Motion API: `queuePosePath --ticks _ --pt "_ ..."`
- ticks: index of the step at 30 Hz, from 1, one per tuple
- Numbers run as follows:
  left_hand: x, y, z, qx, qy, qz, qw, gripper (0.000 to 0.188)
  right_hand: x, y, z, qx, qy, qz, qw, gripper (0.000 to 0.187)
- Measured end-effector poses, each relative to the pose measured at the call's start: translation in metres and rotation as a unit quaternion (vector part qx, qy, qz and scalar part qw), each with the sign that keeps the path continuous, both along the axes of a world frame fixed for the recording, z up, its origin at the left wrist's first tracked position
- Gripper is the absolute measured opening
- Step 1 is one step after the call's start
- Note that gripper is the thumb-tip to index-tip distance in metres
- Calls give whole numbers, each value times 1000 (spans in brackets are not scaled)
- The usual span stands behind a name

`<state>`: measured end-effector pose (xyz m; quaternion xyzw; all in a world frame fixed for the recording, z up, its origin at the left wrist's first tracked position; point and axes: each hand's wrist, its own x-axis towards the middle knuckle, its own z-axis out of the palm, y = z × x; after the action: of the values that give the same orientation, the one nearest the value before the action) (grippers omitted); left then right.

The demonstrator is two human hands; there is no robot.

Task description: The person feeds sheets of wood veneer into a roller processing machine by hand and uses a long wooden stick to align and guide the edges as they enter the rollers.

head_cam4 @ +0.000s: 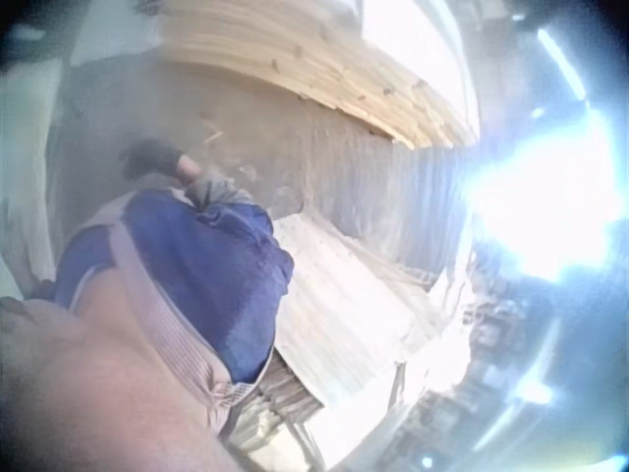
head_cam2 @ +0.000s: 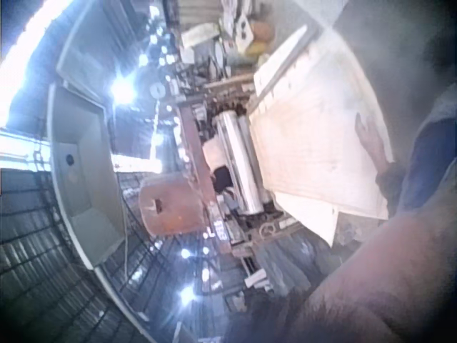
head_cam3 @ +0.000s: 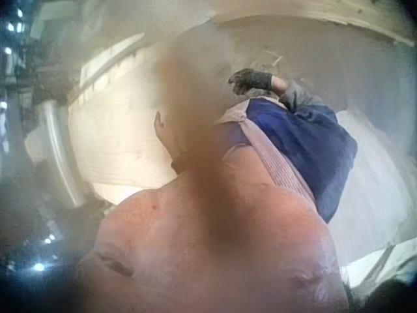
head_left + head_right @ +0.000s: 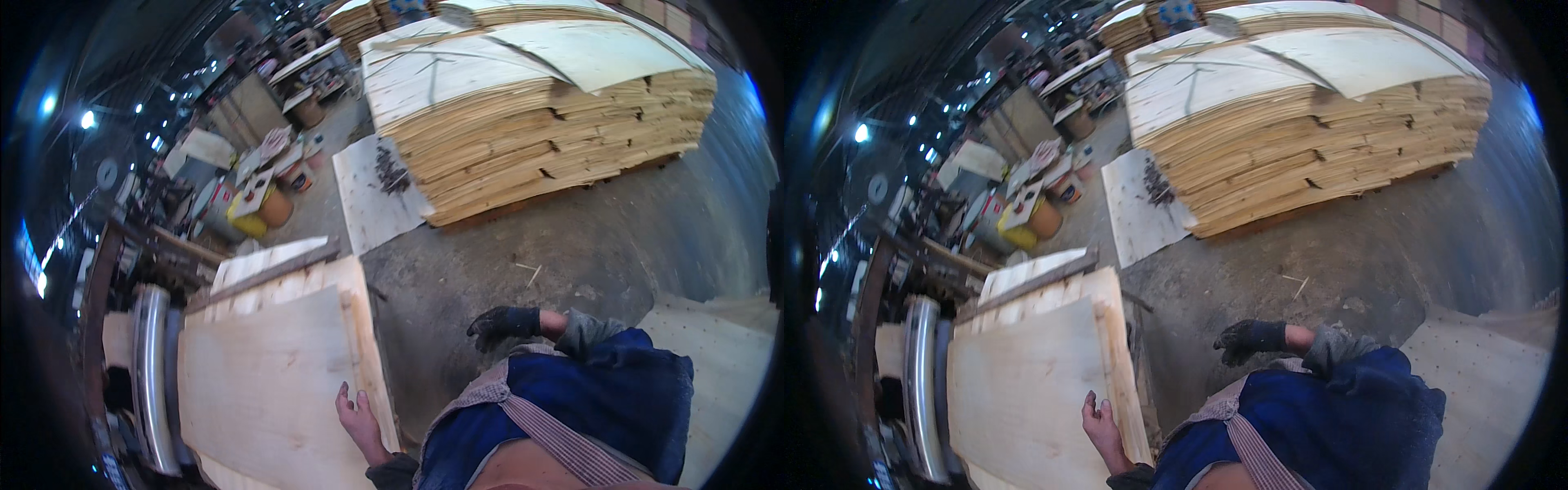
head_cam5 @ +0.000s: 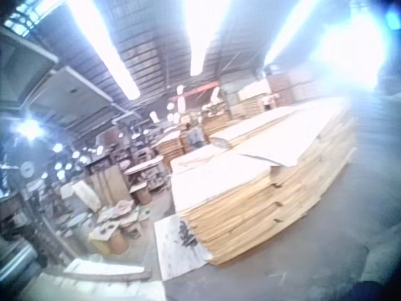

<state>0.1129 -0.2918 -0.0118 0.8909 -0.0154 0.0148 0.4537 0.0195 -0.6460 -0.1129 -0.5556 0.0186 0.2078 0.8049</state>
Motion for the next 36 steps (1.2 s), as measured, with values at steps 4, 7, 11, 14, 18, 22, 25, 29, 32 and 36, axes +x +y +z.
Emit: queuePosePath --ticks 4,7,11,14,18,22,25,29,32,36 --pt "24 -86 -8 -30 -13 -113 993 42 -38 -65 3 84 100 -108 985 31" --pt "46 -174 -26 -44 -37 -221 974 41 -77 -153 -21 63 102 -201 972 24" --pt "41 -293 3 15 -51 -341 939 41 -119 -296 -44 -135 -122 -353 918 20" --pt "38 -361 9 26 -39 -400 915 40 -132 -396 -45 182 -68 -549 813 32" --pt "50 -425 4 41 -32 -447 893 38 -116 -502 -2 43 -253 -562 786 36" --pt "74 -496 -1 43 -14 -492 870 39 -83 -595 6 -127 -358 -533 756 39" --pt "98 -549 -11 26 6 -504 863 40 -37 -628 55 134 -211 -640 727 37" --pt "142 -625 -28 22 23 -521 853 42 -10 -721 20 189 -165 -618 745 28" --pt "171 -674 -34 -32 56 -517 853 41 29 -710 99 227 -165 -649 707 26" --pt "179 -748 16 -45 95 -569 816 37 34 -740 139 -8 -159 -690 706 43"
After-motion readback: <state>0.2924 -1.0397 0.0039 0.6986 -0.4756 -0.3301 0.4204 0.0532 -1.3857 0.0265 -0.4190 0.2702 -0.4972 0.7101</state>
